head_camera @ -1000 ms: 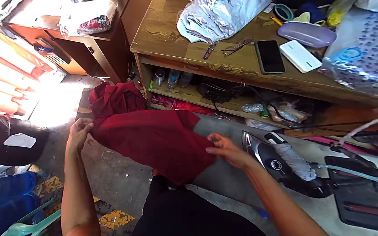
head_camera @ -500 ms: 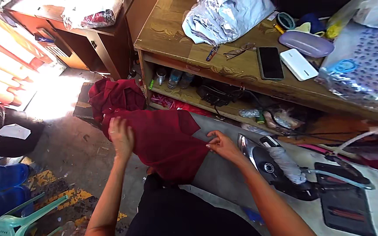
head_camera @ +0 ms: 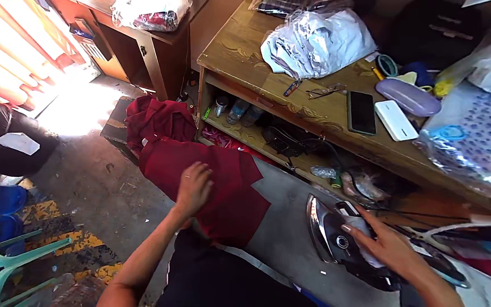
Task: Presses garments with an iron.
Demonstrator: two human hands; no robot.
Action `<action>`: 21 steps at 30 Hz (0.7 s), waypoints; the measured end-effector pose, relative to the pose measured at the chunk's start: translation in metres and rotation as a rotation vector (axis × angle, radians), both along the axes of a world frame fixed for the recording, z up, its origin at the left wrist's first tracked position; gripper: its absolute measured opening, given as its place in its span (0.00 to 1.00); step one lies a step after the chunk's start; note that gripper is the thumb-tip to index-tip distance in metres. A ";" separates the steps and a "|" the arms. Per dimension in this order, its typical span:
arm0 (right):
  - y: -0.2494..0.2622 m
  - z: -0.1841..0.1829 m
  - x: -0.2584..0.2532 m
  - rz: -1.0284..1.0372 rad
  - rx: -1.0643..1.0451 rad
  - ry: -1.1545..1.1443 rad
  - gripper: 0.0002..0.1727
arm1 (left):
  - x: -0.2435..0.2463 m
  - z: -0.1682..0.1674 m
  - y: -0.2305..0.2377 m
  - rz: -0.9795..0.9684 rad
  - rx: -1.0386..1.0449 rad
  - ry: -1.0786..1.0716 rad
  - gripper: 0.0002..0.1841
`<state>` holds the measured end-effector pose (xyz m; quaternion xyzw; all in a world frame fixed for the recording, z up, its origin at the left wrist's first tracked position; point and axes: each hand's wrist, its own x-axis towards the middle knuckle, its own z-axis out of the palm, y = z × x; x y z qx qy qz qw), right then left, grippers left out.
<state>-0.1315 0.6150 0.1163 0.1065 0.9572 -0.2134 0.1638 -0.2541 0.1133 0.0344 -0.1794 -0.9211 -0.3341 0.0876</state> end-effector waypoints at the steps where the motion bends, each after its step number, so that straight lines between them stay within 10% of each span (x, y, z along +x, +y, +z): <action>1: -0.003 -0.006 0.002 -0.034 -0.009 0.019 0.47 | -0.009 0.000 -0.024 0.143 -0.032 0.034 0.19; 4: -0.016 -0.016 -0.004 -0.140 -0.010 0.036 0.39 | -0.043 -0.017 -0.083 0.367 -0.167 0.052 0.24; 8: -0.050 -0.001 -0.023 -0.140 -0.029 0.015 0.38 | -0.100 -0.028 -0.118 0.190 -0.310 -0.329 0.33; 14: -0.182 0.057 -0.090 0.218 -0.005 0.081 0.39 | -0.120 -0.011 -0.167 0.339 0.050 -0.178 0.23; 21: -0.372 0.061 -0.212 0.545 -0.123 -0.003 0.31 | -0.119 -0.034 -0.212 0.556 0.377 -0.678 0.21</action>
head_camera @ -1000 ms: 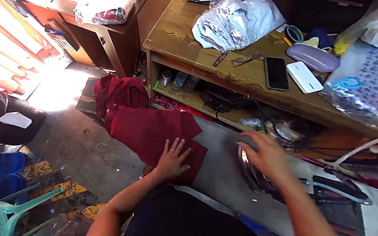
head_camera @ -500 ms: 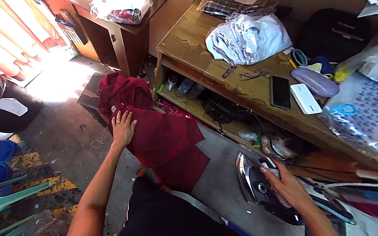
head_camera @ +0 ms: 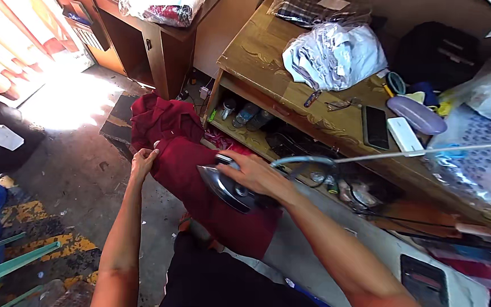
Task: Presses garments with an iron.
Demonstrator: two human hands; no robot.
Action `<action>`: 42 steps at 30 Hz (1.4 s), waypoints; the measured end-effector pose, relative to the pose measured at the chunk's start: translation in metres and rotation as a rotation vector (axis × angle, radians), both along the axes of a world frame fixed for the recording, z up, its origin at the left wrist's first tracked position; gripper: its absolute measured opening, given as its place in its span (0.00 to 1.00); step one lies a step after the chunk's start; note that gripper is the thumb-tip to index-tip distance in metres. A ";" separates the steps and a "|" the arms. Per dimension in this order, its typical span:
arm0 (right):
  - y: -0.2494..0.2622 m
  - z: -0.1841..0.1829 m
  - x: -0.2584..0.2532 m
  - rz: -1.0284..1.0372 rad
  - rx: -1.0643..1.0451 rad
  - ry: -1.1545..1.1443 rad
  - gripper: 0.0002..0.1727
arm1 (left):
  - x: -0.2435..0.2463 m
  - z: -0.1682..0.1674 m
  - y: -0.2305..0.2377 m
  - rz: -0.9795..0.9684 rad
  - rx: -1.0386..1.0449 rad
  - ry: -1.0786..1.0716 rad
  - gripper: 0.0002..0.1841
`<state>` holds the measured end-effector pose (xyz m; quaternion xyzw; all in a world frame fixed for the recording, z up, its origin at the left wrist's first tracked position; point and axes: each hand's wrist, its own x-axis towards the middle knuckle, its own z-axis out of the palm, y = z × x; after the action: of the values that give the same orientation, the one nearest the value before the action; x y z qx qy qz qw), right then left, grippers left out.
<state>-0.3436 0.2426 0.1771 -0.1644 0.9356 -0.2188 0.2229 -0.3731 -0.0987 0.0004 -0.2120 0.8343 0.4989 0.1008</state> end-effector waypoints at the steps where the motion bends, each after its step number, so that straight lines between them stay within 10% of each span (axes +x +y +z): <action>1: -0.026 -0.009 -0.018 0.043 0.006 0.011 0.30 | -0.003 -0.002 -0.004 -0.002 0.074 0.019 0.17; 9: -0.134 -0.037 -0.070 0.311 0.066 0.073 0.30 | -0.023 -0.008 -0.036 -0.097 0.304 0.042 0.10; 17: -0.033 -0.031 0.022 0.352 0.079 -0.085 0.33 | -0.001 0.016 0.012 -0.118 -0.374 0.397 0.17; 27: 0.127 -0.029 0.153 -0.379 0.087 -0.175 0.31 | 0.008 0.006 0.093 -0.737 -0.639 0.436 0.31; 42: 0.071 -0.056 0.106 -0.303 0.005 -0.048 0.34 | -0.053 0.002 0.059 -0.780 -0.630 0.159 0.35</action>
<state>-0.2377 0.3134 0.1210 -0.0155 0.9446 -0.2514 0.2103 -0.4264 -0.0397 0.0023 0.1340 0.9664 0.1628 0.1468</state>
